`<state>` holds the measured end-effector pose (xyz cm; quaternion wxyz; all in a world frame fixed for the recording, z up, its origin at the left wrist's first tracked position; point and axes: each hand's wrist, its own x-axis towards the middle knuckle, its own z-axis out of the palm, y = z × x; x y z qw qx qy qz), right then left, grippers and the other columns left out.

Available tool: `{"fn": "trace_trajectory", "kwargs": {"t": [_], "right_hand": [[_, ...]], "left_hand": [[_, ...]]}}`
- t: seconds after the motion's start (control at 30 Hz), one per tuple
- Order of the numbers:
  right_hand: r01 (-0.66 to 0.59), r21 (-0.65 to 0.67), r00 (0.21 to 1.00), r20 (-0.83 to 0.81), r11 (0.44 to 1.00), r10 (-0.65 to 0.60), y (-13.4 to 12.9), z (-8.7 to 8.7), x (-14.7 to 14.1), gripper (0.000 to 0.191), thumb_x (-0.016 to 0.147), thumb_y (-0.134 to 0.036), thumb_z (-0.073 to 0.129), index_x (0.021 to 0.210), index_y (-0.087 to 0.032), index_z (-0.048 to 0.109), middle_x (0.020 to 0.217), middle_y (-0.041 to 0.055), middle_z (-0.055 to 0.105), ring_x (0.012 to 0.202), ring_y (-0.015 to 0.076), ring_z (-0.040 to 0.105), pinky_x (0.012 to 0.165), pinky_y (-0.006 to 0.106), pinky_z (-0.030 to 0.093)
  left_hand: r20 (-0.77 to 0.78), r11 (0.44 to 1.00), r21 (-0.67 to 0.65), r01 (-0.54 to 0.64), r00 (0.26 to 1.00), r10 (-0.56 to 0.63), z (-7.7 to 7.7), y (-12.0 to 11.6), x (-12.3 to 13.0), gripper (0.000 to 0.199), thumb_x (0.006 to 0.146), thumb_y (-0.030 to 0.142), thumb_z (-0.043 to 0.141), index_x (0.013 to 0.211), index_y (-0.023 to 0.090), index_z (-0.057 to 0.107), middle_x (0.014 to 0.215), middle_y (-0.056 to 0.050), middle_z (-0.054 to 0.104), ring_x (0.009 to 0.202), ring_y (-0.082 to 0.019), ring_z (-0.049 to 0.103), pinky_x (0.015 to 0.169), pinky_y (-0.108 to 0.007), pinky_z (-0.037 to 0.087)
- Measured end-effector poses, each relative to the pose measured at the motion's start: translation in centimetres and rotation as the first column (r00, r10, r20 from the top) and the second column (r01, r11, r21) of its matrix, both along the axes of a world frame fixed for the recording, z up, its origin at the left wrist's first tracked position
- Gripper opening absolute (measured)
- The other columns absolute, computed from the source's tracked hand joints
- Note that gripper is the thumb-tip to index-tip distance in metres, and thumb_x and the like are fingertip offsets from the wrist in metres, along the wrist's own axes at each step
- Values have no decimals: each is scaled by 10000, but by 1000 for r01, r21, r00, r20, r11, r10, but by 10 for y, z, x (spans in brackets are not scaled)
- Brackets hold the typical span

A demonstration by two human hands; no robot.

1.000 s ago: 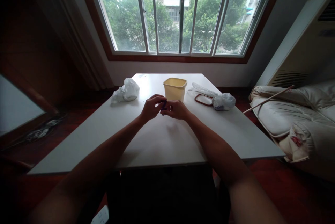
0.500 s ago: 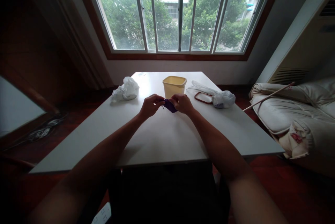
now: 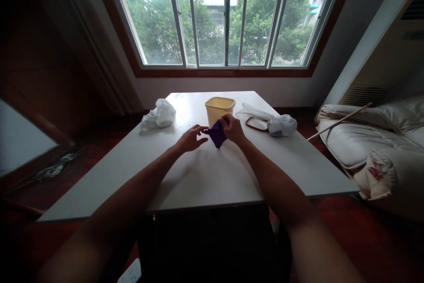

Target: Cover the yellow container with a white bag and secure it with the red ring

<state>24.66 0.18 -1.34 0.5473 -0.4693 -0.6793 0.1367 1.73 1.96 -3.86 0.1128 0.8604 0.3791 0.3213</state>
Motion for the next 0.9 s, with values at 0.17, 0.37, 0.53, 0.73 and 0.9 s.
{"fn": "trace_trajectory", "kwargs": {"t": [0.17, 0.37, 0.53, 0.73, 0.9], "right_hand": [[-237, -123, 967, 69, 964, 247, -8, -1, -10, 240, 876, -421, 598, 872, -188, 657, 750, 32, 680, 665, 158, 588, 628, 280, 469], [-385, -213, 915, 40, 898, 401, -8, -4, -11, 423, 692, -468, 801, 950, -160, 670, 666, -19, 620, 595, 124, 545, 565, 249, 443], [-364, -310, 904, 110, 878, 414, -5, -8, -3, 245, 718, -366, 759, 815, -149, 700, 670, 6, 655, 598, 130, 573, 577, 254, 464], [-218, -182, 962, 123, 959, 242, -1, -3, 2, 147, 772, -266, 636, 828, -155, 714, 855, 60, 703, 740, 165, 637, 692, 284, 519], [-224, -206, 971, -131, 953, 200, 8, -9, -2, 200, 797, -347, 574, 887, -173, 618, 766, 8, 632, 712, 151, 594, 671, 274, 504]], "left_hand": [[50, 991, 55, 121, 991, -124, -4, -6, 10, 444, 842, 410, 708, 1233, 207, 652, 1144, -117, 674, 1019, -249, 640, 879, -387, 536], [195, 993, -25, 111, 975, -104, -4, -7, 17, 152, 868, 285, 640, 927, 170, 719, 841, -47, 732, 739, -162, 649, 726, -293, 521], [272, 994, -76, 84, 960, -61, -4, -6, 16, 92, 829, 197, 616, 874, 162, 688, 827, -49, 740, 740, -164, 666, 720, -291, 525], [229, 996, -89, 25, 973, -4, 1, -8, 16, 114, 833, 219, 572, 779, 161, 653, 724, -25, 692, 645, -134, 599, 607, -238, 457], [219, 989, -148, 21, 976, 12, 5, -11, 16, 186, 838, 247, 521, 688, 169, 598, 606, 11, 594, 571, -122, 529, 544, -230, 390]]}}
